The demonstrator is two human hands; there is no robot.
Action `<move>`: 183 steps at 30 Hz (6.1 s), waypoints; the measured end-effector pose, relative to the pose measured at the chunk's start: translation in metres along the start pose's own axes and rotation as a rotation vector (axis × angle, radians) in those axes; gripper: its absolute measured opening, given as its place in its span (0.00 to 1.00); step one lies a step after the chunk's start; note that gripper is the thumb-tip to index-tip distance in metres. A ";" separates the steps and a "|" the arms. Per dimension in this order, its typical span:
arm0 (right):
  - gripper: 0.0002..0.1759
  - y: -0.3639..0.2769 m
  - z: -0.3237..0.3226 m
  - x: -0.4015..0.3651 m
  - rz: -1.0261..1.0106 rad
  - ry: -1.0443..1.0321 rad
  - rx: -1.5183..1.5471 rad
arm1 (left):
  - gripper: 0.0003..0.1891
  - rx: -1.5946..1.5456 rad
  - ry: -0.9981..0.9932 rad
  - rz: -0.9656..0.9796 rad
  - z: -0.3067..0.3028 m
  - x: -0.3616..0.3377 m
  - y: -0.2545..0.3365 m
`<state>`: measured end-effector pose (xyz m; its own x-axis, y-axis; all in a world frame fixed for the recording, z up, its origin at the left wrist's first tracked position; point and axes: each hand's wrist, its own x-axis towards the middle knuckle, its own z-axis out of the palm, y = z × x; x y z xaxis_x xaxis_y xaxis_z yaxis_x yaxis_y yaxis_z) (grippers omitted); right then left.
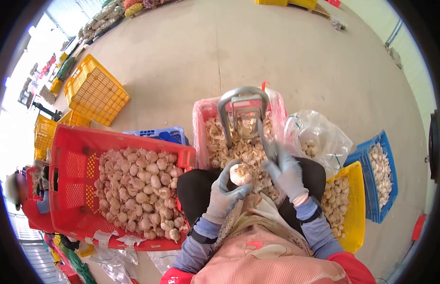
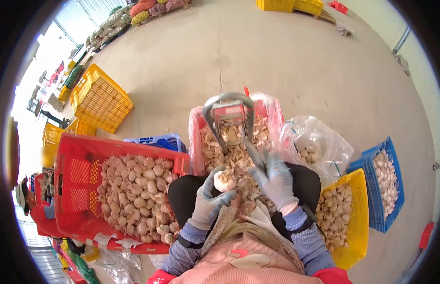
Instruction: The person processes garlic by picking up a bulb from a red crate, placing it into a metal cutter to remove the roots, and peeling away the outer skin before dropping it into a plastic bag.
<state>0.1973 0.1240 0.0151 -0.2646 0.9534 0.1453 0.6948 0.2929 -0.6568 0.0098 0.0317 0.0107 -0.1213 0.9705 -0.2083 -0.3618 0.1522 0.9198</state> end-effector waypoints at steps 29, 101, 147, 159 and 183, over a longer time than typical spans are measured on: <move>0.20 -0.046 -0.062 -0.019 0.381 -0.331 0.458 | 0.29 0.133 0.267 0.048 0.040 0.058 0.018; 0.24 -0.022 -0.020 0.016 -0.190 0.334 0.167 | 0.29 -0.672 -0.025 -0.197 0.009 -0.005 -0.018; 0.31 -0.033 -0.026 -0.060 0.678 -0.477 1.417 | 0.18 -0.124 -0.059 -0.216 0.004 -0.013 -0.026; 0.24 -0.031 -0.018 -0.062 0.128 -0.283 0.298 | 0.35 0.640 -0.282 0.131 0.012 -0.010 0.008; 0.23 0.022 -0.050 -0.017 0.163 -0.088 0.536 | 0.28 1.637 0.354 -0.251 -0.210 -0.138 0.006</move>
<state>0.2510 0.1180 0.0352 -0.2527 0.9669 -0.0364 0.3010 0.0428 -0.9527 -0.1696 -0.1405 -0.0247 -0.4813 0.8424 -0.2422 0.8360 0.5243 0.1620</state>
